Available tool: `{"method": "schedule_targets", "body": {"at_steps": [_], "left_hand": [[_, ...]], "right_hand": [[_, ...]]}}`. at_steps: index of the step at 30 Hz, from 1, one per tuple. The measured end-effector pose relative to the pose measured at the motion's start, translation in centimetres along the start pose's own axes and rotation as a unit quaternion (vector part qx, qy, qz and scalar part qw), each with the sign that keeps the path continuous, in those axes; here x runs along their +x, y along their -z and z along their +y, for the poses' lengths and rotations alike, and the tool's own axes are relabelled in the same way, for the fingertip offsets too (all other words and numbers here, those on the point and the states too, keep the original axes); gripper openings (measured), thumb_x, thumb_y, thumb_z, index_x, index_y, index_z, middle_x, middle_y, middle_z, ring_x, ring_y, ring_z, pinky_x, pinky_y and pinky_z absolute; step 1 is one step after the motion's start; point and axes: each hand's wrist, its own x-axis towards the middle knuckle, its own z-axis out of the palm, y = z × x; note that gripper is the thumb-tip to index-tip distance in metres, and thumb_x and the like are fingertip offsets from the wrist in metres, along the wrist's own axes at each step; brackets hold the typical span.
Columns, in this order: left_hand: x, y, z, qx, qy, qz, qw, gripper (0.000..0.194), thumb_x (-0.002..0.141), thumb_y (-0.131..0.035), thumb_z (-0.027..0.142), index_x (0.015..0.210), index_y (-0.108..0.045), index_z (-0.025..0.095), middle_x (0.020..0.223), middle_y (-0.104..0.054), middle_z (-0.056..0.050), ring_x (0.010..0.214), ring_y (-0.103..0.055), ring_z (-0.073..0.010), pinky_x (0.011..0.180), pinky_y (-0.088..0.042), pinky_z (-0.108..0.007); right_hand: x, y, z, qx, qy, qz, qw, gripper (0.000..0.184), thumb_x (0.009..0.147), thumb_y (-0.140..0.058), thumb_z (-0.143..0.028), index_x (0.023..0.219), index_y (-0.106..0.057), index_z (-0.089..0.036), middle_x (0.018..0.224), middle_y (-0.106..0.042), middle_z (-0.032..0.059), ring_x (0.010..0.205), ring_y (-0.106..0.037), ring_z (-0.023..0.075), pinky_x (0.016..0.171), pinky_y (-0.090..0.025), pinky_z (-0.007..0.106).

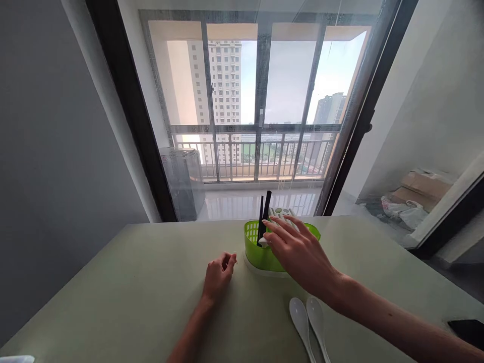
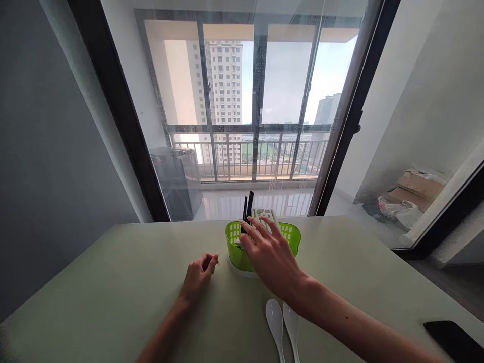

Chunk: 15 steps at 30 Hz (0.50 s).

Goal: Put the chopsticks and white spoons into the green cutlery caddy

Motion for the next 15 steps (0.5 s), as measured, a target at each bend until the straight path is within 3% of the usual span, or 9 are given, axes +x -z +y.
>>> {"method": "schedule_targets", "body": {"at_steps": [15], "left_hand": [[0.07,0.10,0.06,0.008,0.000,0.004,1.000,0.052,0.093,-0.046,0.067,0.075,-0.066,0.023,0.060,-0.057,0.002,0.057,-0.052,-0.0170,0.058,-0.037,-0.027]], "right_hand": [[-0.47,-0.85,-0.11,0.001,-0.022,-0.028,0.999,0.021,0.092,-0.064,-0.003,0.100,-0.076,-0.017,0.141,-0.068,0.0131,0.141,-0.053,0.0348,0.117,-0.042,0.057]]}}
